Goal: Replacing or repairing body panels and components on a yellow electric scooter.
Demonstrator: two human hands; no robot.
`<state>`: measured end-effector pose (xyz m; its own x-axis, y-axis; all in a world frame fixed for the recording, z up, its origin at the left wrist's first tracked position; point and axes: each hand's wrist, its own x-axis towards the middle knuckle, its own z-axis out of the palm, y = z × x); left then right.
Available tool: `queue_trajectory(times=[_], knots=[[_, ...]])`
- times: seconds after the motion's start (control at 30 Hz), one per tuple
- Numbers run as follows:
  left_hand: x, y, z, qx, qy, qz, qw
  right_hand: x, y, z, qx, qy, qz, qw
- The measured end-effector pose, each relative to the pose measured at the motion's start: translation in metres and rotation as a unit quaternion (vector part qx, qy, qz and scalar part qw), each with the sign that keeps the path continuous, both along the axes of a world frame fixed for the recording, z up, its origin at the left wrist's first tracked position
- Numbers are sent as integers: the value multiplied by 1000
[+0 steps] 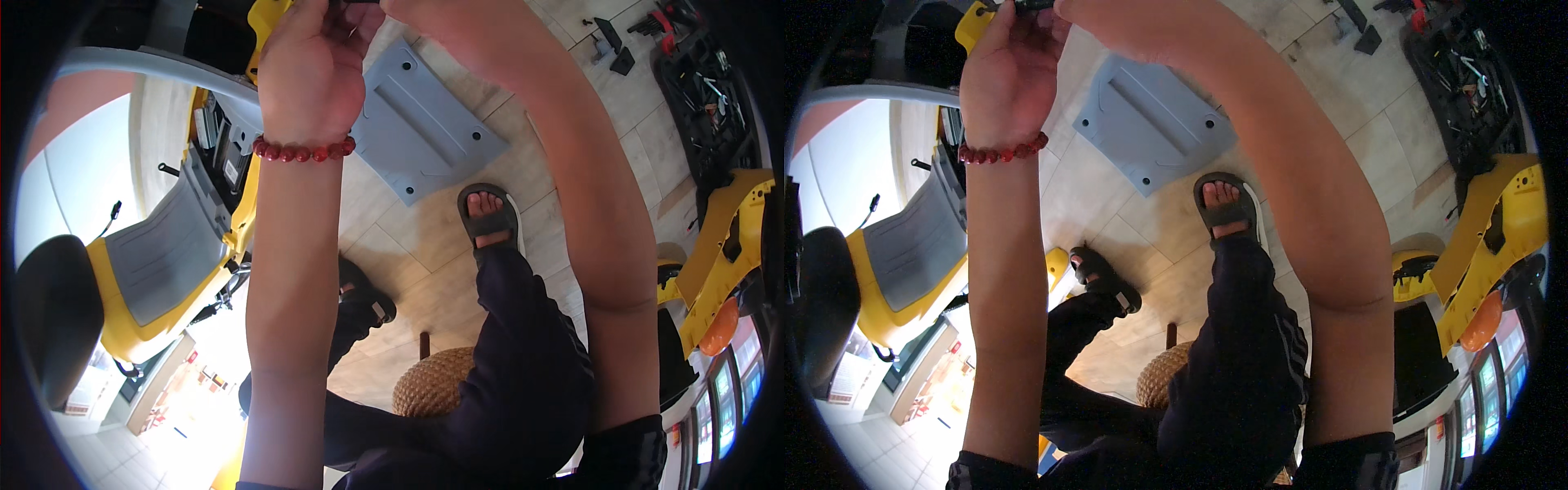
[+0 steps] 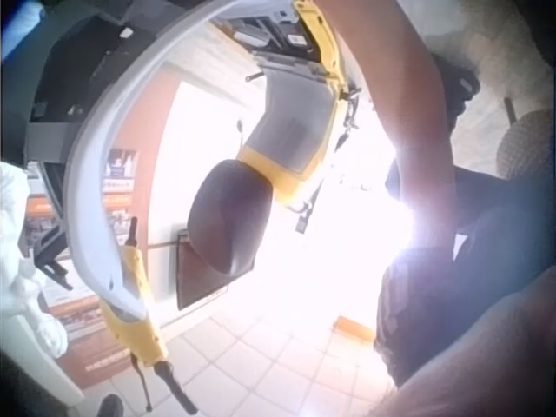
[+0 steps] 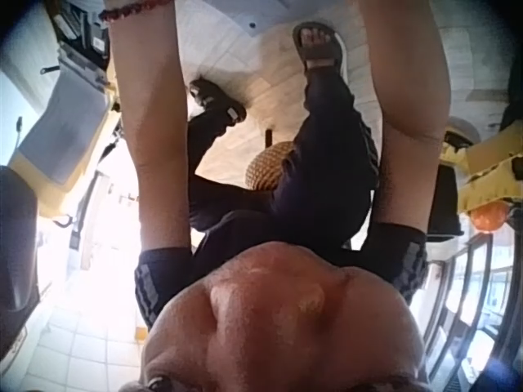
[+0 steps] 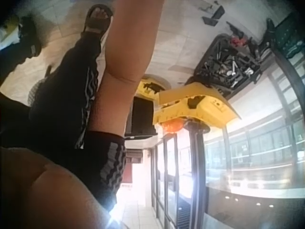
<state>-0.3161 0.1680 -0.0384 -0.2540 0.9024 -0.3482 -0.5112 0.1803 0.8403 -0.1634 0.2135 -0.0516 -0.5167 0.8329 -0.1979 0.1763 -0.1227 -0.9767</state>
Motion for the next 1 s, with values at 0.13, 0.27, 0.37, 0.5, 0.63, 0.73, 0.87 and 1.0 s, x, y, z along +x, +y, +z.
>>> queue_trajectory(times=[0.13,0.27,0.37,0.5,0.63,0.73,0.87,1.0], knots=[[6,0,4,-7,8,32,999,-8,-6,4,264,-107,3,959],[0,-1,10,-9,6,-13,1000,-8,-20,7,312,-244,13,918],[-3,-2,10,-18,5,-10,1000,-6,-25,6,328,-171,-22,929],[-2,-1,6,-18,6,2,1000,-10,-19,4,300,-89,-48,949],[-5,3,2,6,-17,-21,1000,-10,-17,6,331,-198,-18,922],[-8,4,-1,17,-28,-28,999,-5,-19,7,367,-251,2,896],[-10,6,-2,18,-42,-33,998,-10,-20,12,471,-145,-83,866],[-12,8,-2,13,-37,-4,999,-30,-17,29,350,-111,-423,828]])
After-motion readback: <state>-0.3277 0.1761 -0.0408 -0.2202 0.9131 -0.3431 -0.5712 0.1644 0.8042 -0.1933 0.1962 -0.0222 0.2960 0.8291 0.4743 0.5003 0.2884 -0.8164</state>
